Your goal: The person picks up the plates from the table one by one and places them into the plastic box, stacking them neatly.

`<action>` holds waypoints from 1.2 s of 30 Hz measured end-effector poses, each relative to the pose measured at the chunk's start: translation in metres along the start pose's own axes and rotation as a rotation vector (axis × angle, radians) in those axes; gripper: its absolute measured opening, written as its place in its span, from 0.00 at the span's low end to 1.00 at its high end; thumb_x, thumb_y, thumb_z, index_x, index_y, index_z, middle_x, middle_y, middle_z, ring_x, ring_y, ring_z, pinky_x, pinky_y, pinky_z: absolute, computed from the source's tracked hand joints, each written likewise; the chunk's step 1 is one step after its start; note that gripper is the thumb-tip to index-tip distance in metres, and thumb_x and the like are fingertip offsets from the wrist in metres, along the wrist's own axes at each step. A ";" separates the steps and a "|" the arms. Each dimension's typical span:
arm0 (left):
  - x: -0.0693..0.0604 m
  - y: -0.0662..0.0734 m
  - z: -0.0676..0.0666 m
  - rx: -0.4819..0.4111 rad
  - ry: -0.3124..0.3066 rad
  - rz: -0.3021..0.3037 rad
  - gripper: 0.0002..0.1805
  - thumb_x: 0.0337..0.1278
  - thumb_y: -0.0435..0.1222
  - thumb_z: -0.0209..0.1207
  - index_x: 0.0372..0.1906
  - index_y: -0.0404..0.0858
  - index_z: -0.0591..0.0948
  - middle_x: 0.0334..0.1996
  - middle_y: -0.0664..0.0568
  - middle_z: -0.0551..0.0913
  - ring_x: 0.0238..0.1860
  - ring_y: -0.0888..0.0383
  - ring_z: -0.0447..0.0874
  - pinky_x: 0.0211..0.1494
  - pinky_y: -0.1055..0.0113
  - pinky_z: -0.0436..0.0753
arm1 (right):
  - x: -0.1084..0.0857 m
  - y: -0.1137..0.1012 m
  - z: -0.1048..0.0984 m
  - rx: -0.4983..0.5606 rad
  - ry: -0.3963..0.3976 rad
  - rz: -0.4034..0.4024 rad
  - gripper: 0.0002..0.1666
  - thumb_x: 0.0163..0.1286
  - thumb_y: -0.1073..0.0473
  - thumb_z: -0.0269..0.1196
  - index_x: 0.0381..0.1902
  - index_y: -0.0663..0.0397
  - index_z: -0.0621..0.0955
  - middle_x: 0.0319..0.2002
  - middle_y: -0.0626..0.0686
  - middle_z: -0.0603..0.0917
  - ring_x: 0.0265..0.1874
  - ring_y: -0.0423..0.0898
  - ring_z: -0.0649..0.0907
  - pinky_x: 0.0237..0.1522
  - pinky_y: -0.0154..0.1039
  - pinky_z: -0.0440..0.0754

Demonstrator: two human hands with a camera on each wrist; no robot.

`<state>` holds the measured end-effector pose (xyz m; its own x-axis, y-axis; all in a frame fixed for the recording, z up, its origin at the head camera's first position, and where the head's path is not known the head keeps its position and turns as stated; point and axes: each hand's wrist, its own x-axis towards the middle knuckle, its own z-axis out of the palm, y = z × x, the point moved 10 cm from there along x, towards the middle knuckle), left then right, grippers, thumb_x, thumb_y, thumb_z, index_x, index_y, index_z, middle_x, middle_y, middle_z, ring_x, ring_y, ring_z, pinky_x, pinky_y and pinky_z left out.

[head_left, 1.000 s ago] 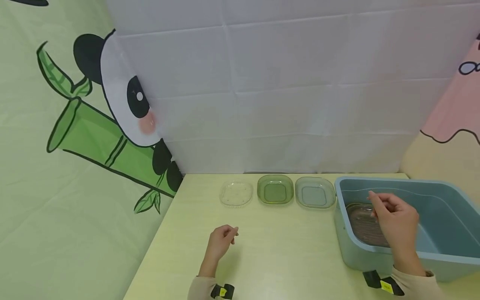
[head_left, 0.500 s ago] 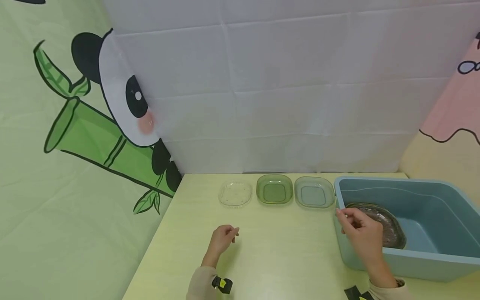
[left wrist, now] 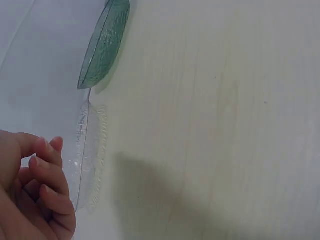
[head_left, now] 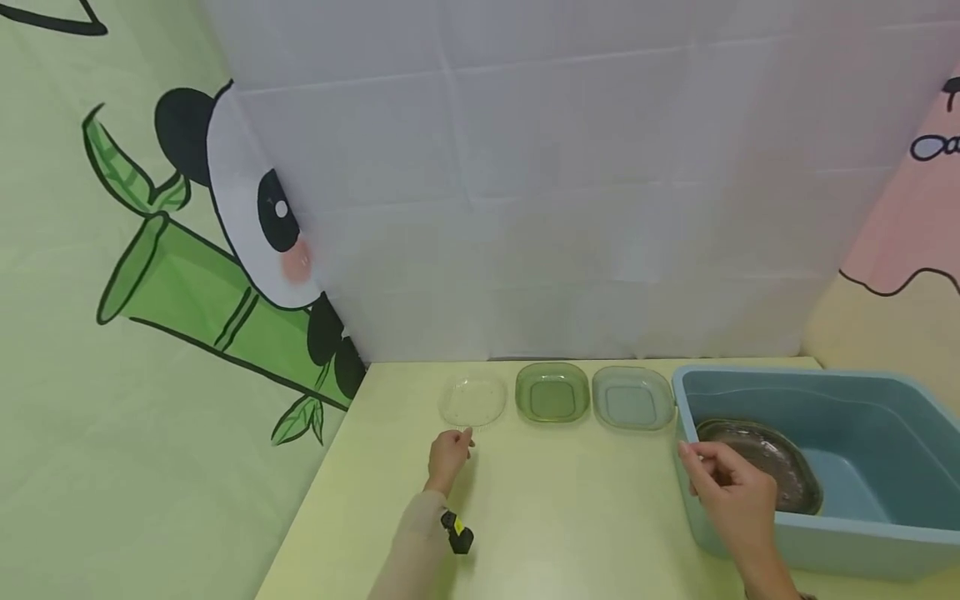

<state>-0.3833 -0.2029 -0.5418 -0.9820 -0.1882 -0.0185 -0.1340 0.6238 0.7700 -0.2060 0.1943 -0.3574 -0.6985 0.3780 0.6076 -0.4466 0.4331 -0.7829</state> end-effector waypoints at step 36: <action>0.046 -0.048 0.019 -0.207 0.156 -0.272 0.18 0.59 0.37 0.46 0.25 0.32 0.84 0.20 0.49 0.82 0.22 0.59 0.71 0.27 0.71 0.66 | -0.043 0.009 -0.033 0.015 0.204 0.197 0.15 0.55 0.79 0.59 0.16 0.57 0.80 0.05 0.38 0.69 0.02 0.36 0.63 0.06 0.33 0.57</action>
<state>-0.4249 -0.2272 -0.5912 -0.8798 -0.4493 -0.1551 -0.3417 0.3711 0.8634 -0.1613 0.2092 -0.3866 -0.6467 0.6110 0.4565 -0.3222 0.3236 -0.8896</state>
